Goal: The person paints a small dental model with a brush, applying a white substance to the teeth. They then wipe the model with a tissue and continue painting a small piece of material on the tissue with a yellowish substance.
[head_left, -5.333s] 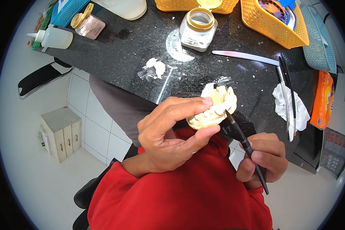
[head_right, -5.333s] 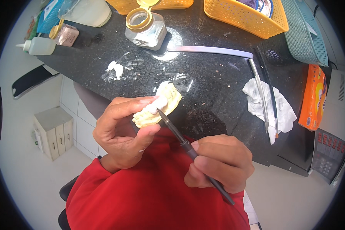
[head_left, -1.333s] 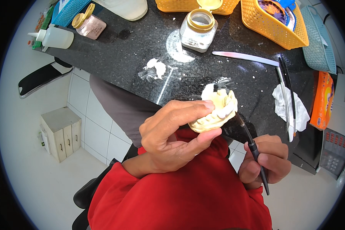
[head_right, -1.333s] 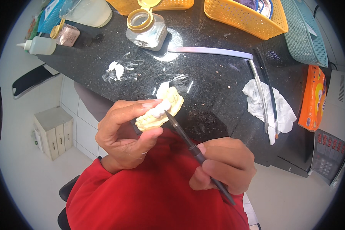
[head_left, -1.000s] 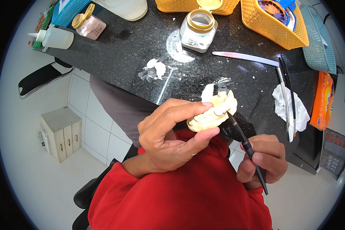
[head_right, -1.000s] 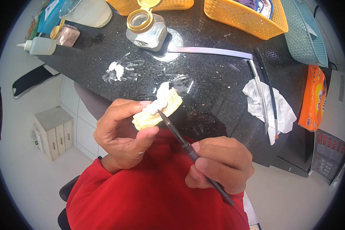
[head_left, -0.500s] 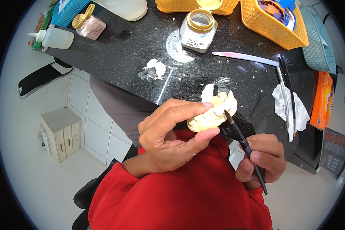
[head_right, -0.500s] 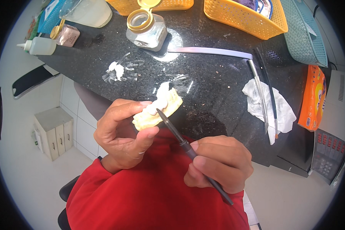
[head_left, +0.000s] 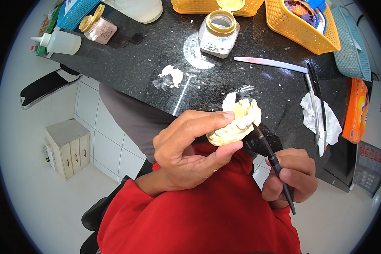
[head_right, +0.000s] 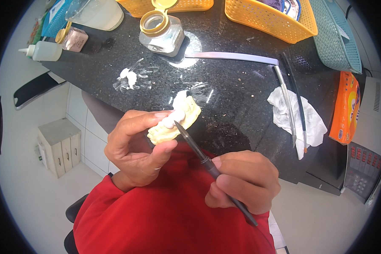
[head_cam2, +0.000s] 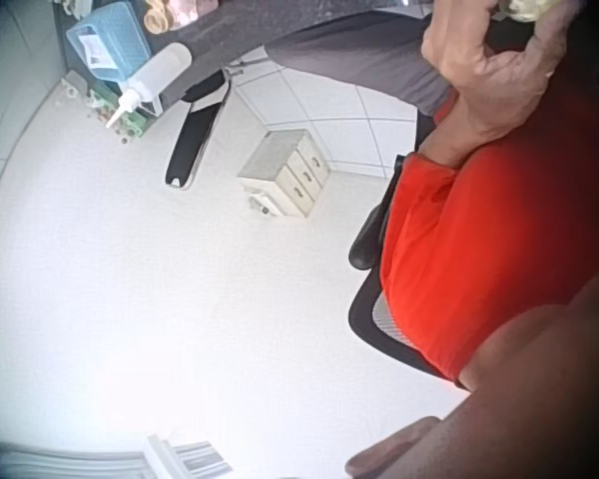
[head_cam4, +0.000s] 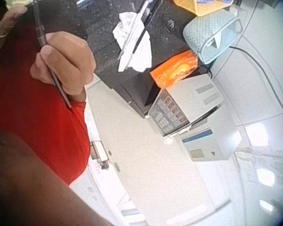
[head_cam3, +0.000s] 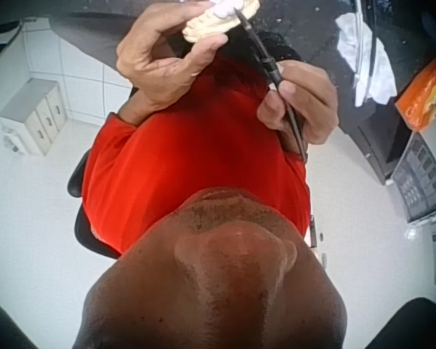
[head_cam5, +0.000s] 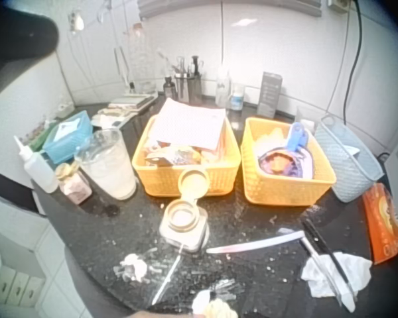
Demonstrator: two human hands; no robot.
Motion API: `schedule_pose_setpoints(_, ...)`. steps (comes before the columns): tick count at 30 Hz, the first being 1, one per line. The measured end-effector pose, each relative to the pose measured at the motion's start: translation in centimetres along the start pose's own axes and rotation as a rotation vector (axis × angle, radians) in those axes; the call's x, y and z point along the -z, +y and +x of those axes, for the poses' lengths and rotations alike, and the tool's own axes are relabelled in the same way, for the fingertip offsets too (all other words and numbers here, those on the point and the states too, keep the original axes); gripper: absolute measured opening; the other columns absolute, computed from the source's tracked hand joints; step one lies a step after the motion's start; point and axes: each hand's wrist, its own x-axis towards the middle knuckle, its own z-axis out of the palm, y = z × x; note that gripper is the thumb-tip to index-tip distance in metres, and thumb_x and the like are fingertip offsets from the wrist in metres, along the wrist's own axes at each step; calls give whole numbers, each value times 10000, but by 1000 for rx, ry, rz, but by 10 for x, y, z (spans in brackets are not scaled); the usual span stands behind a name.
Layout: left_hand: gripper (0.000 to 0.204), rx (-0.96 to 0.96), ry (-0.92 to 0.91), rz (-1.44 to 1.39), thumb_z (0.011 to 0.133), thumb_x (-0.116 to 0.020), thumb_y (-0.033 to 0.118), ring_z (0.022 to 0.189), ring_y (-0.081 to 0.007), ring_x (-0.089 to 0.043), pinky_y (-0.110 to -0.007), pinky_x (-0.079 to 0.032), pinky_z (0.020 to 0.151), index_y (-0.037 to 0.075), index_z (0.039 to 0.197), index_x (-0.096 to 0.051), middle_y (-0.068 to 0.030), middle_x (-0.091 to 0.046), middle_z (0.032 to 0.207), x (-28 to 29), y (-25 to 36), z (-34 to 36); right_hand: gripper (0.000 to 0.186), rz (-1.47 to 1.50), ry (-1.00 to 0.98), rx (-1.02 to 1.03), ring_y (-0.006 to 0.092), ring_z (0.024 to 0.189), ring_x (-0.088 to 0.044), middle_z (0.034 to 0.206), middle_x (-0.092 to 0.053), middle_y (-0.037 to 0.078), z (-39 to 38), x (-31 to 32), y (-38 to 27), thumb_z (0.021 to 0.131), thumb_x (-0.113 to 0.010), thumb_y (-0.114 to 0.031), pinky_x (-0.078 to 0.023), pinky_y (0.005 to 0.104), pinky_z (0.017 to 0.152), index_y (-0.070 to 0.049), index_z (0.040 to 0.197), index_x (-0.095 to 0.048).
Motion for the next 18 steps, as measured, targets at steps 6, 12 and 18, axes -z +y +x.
schedule_pose_setpoints(6,367,-34,-8,-8,726,-767,65,920,-247,-646,-306,-509,802,-25,1026,-575,-202,-644,973,-2,-4,-1,219,60,123,15,194,564,-614,733,-607,110,2,-5,2,679,-697,-58,-524,250,465,-25,854,-568)
schedule_pose_setpoints(12,373,-49,-13,3,718,-771,52,932,-264,-646,-316,-513,806,-20,1028,-576,-201,-644,975,-3,-4,-1,226,59,109,25,193,566,-611,733,-607,114,1,-4,3,686,-705,-70,-522,252,462,-20,856,-564)
schedule_pose_setpoints(18,375,-77,-5,-34,710,-767,26,979,-280,-629,-347,-513,842,-19,1029,-575,-190,-623,1002,-5,-8,-2,219,156,171,38,193,594,-600,776,-610,138,-2,-2,6,704,-705,-81,-503,245,454,-18,862,-568)
